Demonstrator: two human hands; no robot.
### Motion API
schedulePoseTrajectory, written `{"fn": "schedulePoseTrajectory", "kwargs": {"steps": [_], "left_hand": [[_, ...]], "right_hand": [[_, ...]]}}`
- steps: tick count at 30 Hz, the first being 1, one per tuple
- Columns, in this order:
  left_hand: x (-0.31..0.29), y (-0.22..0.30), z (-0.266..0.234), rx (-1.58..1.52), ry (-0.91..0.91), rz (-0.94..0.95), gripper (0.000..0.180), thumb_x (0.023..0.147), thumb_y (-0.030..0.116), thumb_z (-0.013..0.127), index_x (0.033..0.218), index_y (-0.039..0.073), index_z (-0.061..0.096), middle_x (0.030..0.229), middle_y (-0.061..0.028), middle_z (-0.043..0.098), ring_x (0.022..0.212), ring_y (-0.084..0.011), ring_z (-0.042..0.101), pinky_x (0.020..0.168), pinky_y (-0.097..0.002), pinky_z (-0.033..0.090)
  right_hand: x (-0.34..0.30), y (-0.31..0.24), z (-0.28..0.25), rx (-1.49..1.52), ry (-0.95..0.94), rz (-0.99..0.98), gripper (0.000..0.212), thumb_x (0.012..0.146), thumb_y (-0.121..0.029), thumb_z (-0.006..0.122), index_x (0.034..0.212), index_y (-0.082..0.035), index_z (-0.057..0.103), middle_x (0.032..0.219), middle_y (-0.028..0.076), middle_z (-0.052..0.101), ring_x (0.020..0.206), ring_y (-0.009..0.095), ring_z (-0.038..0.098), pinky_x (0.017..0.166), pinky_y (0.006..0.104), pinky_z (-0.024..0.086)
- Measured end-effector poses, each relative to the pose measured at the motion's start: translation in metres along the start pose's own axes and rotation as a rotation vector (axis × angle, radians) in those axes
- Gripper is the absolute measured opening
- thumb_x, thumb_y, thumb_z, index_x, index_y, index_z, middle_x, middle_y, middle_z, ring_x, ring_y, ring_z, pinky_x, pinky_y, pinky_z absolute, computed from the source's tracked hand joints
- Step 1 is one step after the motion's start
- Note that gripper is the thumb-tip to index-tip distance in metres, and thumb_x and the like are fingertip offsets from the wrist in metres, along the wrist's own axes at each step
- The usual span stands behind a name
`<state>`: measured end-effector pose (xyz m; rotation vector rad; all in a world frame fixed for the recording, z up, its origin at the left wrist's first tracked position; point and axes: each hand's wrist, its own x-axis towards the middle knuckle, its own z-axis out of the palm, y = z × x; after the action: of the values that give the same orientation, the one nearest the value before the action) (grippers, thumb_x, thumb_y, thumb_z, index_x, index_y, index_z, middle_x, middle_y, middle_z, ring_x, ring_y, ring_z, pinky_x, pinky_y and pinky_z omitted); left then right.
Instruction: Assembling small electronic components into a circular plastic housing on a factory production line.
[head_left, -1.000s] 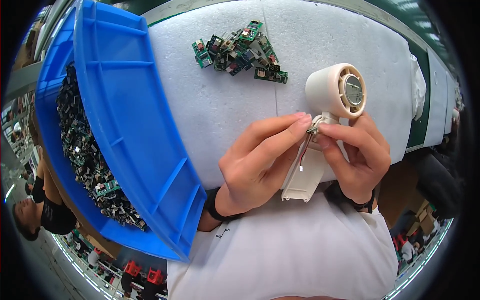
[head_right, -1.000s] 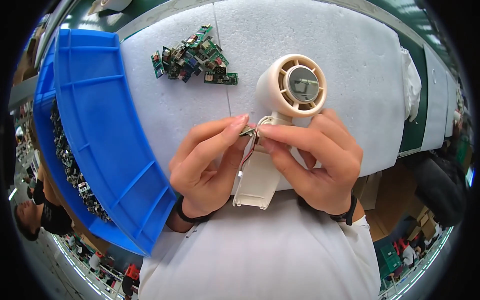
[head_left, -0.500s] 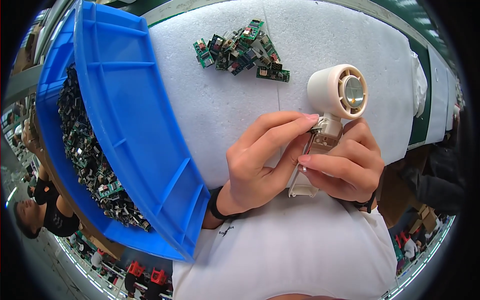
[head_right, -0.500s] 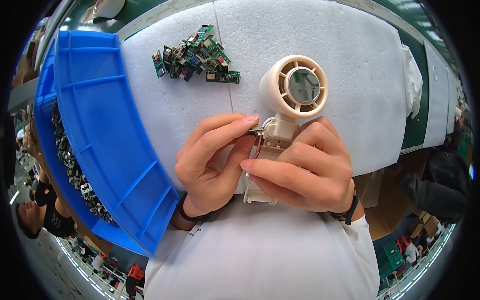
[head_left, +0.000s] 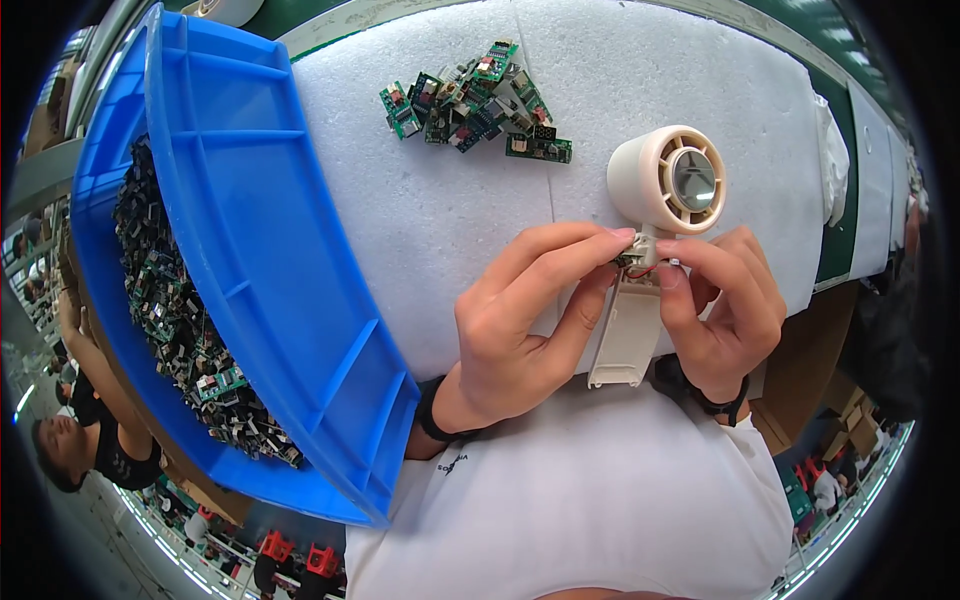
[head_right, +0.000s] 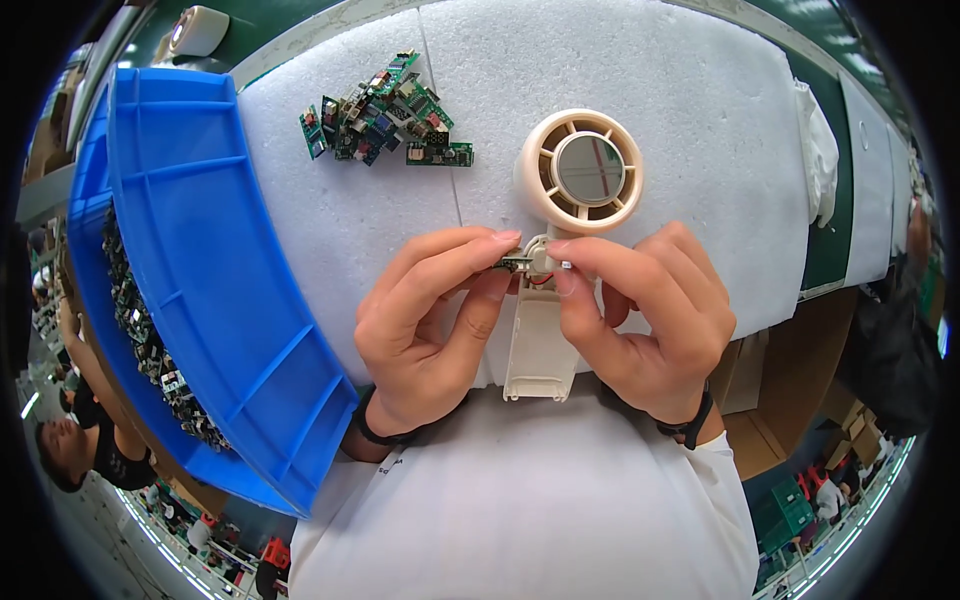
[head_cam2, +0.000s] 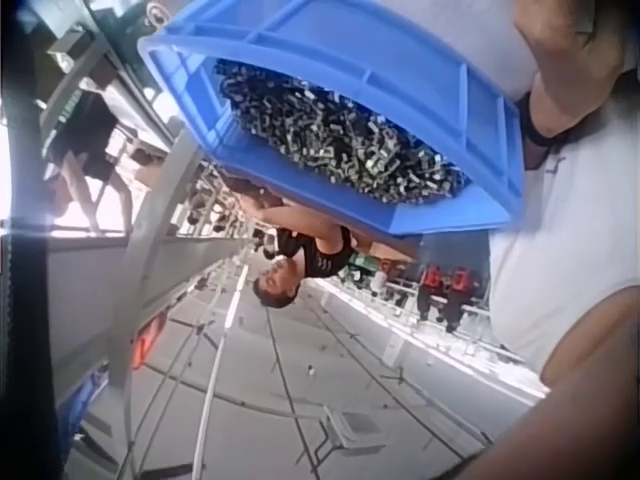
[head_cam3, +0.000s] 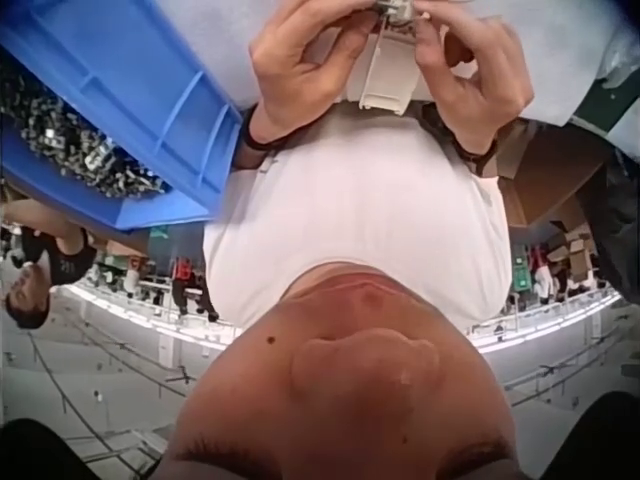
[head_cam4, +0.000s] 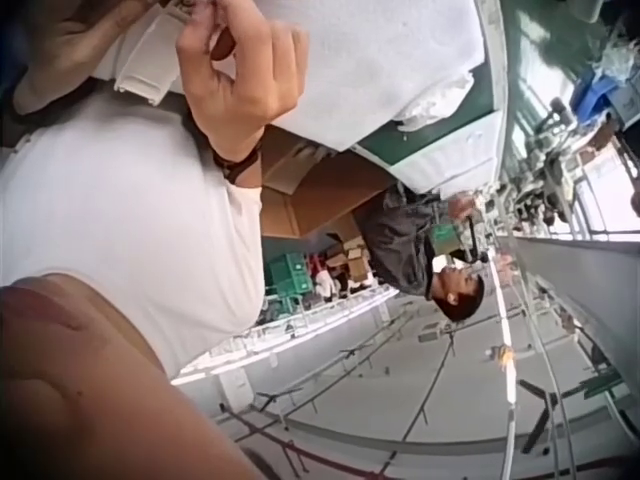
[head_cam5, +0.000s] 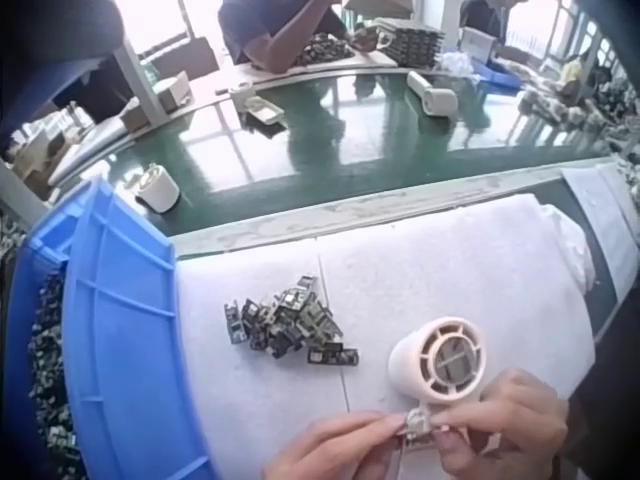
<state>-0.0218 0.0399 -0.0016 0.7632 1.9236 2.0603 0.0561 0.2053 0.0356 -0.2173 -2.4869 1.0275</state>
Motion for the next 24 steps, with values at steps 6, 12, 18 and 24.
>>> {"fn": "schedulePoseTrajectory", "kwargs": {"steps": [6,12,18,24], "left_hand": [[0.0016,0.0008,-0.0044,0.014,-0.066,0.021,0.035,0.087,-0.017,0.064,0.119,-0.004,0.069,0.114,-0.0176,0.066,0.097,-0.0212,0.069,0.081,-0.0298,0.059],[0.0013,-0.0016,-0.0054,0.040,-0.095,0.061,0.033,0.088,-0.017,0.063,0.119,-0.006,0.068,0.117,-0.0194,0.065,0.102,-0.0209,0.068,0.084,-0.0291,0.059],[0.0018,-0.0021,-0.0043,0.053,-0.087,0.097,0.034,0.087,-0.018,0.064,0.118,-0.006,0.069,0.115,-0.0192,0.067,0.101,-0.0220,0.069,0.084,-0.0297,0.059],[0.0010,-0.0013,-0.0047,0.054,-0.081,0.081,0.034,0.086,-0.018,0.065,0.118,-0.005,0.069,0.115,-0.0190,0.067,0.101,-0.0223,0.069,0.084,-0.0300,0.058]], "right_hand": [[0.0000,0.0010,0.0025,0.057,-0.016,0.024,0.023,0.076,0.005,0.075,0.097,-0.005,0.077,0.075,0.000,0.068,0.056,0.009,0.047,0.048,0.0226,0.037],[0.0007,-0.0023,0.0035,0.091,-0.053,0.066,0.022,0.076,0.005,0.075,0.096,-0.004,0.078,0.075,0.001,0.068,0.057,0.008,0.050,0.048,0.0221,0.039],[0.0003,-0.0008,0.0041,0.084,0.001,0.051,0.022,0.074,0.004,0.078,0.095,-0.005,0.078,0.080,0.002,0.066,0.062,0.008,0.056,0.051,0.0218,0.043],[-0.0001,0.0011,0.0019,0.062,0.002,0.008,0.024,0.072,0.003,0.080,0.094,-0.006,0.079,0.083,0.002,0.065,0.066,0.009,0.059,0.054,0.0226,0.047]]}}
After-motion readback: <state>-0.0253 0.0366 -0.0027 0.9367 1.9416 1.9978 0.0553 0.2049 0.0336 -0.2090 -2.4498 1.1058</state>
